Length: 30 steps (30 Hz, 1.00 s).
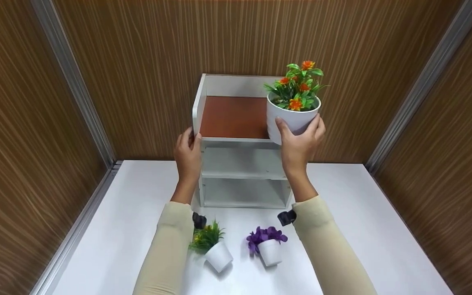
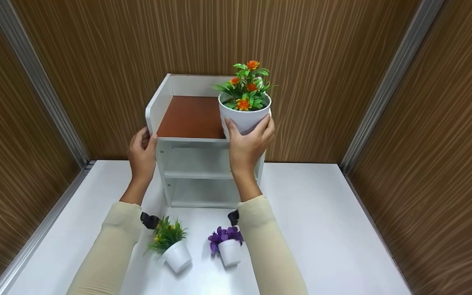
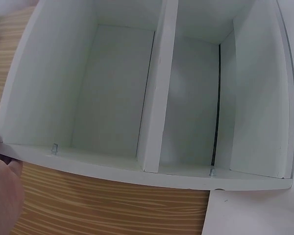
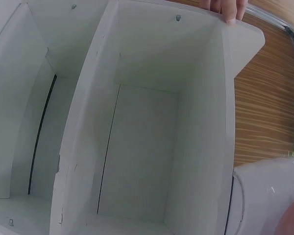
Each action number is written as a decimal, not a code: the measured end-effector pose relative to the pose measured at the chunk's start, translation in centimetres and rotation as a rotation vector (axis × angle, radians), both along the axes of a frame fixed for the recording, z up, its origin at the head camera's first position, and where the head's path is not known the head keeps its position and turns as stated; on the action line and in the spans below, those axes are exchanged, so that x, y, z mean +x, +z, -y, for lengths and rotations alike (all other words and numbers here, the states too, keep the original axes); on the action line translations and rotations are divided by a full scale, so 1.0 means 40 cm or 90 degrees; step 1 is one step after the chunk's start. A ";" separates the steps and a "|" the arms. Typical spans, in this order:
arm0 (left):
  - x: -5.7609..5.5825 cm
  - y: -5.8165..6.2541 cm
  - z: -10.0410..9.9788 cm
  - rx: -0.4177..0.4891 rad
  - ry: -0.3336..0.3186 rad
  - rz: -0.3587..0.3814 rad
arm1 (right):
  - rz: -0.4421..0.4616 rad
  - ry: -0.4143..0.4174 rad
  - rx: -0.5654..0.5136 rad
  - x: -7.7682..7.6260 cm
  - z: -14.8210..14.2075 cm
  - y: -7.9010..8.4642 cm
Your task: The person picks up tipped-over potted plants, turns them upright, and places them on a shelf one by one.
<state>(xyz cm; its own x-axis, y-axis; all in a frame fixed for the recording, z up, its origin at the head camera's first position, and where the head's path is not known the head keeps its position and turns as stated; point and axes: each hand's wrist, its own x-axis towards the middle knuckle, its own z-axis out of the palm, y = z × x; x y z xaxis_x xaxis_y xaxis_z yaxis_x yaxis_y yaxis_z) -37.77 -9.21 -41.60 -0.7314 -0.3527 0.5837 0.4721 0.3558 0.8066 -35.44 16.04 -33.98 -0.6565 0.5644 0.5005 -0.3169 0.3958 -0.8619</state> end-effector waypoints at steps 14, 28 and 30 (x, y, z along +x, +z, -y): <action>0.005 0.002 0.001 -0.001 -0.013 -0.010 | -0.012 -0.016 -0.003 -0.014 0.011 0.002; 0.001 0.002 0.002 -0.004 0.002 -0.007 | -0.041 -0.020 -0.006 -0.034 -0.005 -0.008; 0.002 0.002 0.003 -0.004 0.003 -0.006 | -0.044 -0.015 -0.005 -0.033 -0.007 -0.012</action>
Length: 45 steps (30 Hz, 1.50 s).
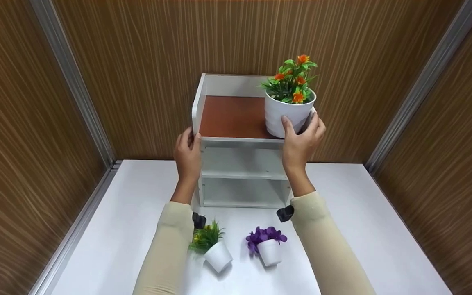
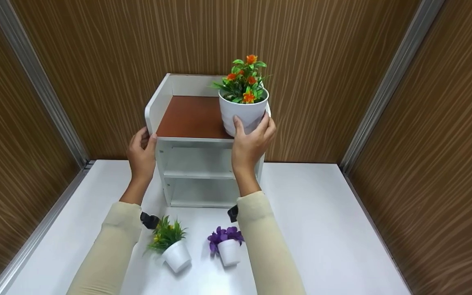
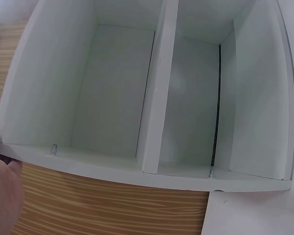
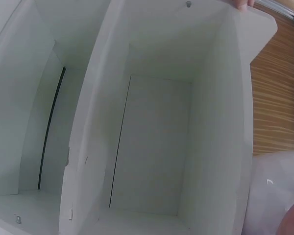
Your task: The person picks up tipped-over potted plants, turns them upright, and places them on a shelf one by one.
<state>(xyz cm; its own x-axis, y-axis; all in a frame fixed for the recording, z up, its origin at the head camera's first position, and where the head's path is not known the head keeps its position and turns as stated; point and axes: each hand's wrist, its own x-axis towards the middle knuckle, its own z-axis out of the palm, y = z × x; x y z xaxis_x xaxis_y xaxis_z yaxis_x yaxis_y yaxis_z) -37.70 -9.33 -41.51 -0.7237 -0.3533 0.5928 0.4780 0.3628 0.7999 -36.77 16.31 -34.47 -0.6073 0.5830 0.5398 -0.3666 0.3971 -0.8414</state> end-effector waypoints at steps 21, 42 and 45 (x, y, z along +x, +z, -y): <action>0.006 -0.002 0.001 0.012 -0.011 0.012 | -0.013 0.027 0.071 0.051 0.005 -0.019; 0.001 -0.003 -0.002 -0.017 0.016 0.003 | -0.015 0.077 0.128 0.174 -0.017 -0.111; 0.001 -0.003 -0.001 -0.015 0.012 0.003 | -0.010 0.076 0.140 0.193 -0.022 -0.128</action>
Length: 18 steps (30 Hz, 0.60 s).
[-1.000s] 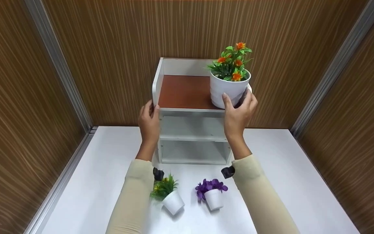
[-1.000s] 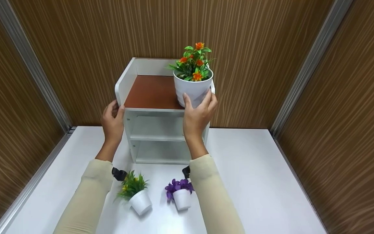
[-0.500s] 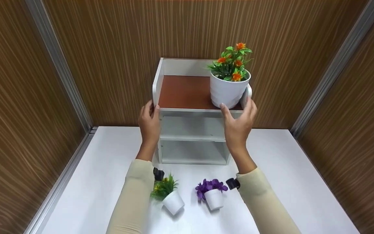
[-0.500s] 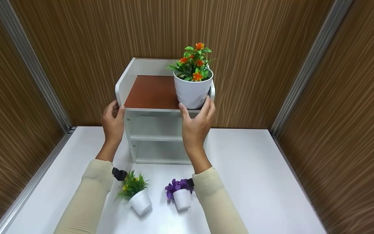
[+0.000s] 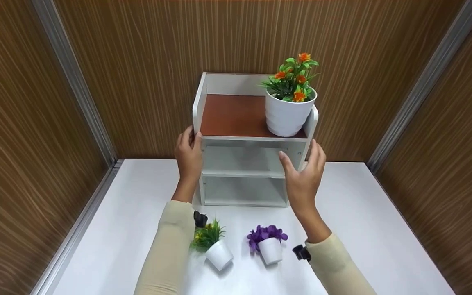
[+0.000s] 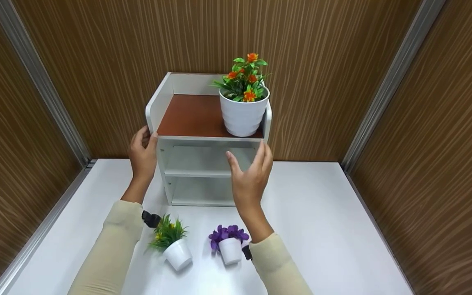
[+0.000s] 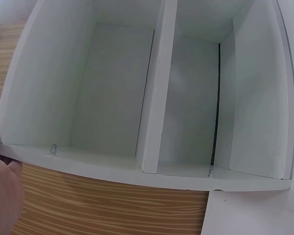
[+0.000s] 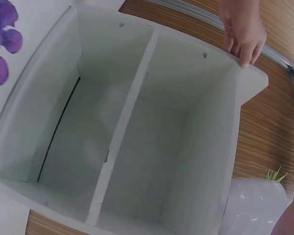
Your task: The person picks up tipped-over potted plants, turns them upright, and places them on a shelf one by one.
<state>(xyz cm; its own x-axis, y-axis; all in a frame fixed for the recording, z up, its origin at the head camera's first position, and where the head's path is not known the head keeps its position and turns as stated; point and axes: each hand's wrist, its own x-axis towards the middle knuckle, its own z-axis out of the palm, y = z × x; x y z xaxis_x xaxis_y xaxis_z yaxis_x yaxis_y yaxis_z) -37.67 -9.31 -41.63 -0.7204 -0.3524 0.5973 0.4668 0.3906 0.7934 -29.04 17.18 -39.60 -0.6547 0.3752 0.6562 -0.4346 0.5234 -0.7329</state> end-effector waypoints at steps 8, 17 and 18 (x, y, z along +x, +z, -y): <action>0.001 0.001 0.000 0.012 -0.008 0.010 | 0.020 0.002 0.028 0.050 -0.019 -0.067; 0.001 -0.002 -0.003 0.021 -0.013 0.013 | 0.057 0.012 0.080 0.100 -0.038 -0.169; 0.001 -0.003 -0.003 0.022 -0.014 0.013 | 0.064 0.014 0.086 0.104 -0.039 -0.181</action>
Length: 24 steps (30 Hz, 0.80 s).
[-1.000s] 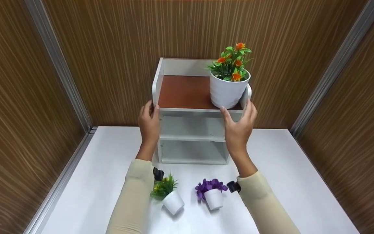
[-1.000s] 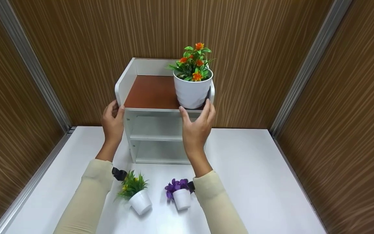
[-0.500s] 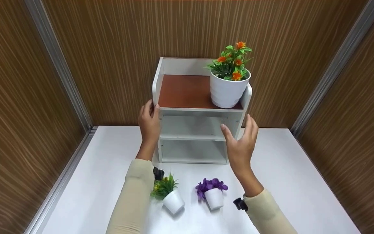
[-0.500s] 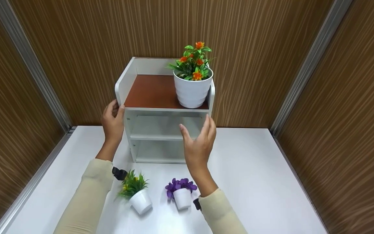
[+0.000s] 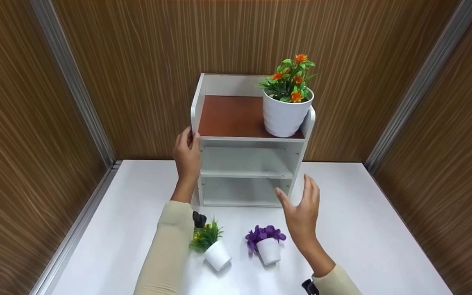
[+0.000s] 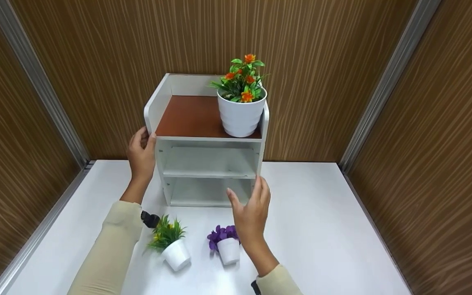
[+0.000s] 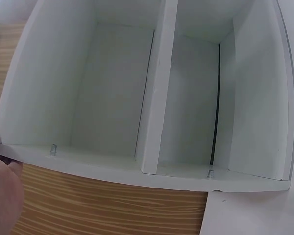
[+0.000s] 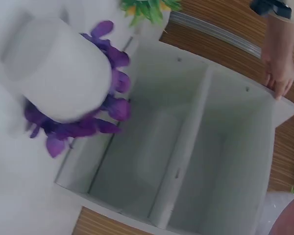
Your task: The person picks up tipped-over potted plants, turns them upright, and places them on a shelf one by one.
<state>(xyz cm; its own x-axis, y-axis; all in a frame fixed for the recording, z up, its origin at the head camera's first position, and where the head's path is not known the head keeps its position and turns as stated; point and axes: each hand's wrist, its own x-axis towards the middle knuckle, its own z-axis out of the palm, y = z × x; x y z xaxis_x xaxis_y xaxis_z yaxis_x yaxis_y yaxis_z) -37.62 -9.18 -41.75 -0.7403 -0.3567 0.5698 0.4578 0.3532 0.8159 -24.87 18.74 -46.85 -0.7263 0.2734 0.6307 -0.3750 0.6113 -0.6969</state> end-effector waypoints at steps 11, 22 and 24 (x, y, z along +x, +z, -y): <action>0.000 0.000 0.000 -0.002 0.004 0.002 | 0.071 0.016 0.053 0.050 0.014 -0.118; -0.001 -0.001 0.003 -0.005 0.008 -0.007 | 0.099 0.019 0.131 0.095 0.015 -0.223; 0.000 0.000 0.002 -0.005 0.005 -0.011 | 0.119 0.025 0.137 0.105 0.014 -0.236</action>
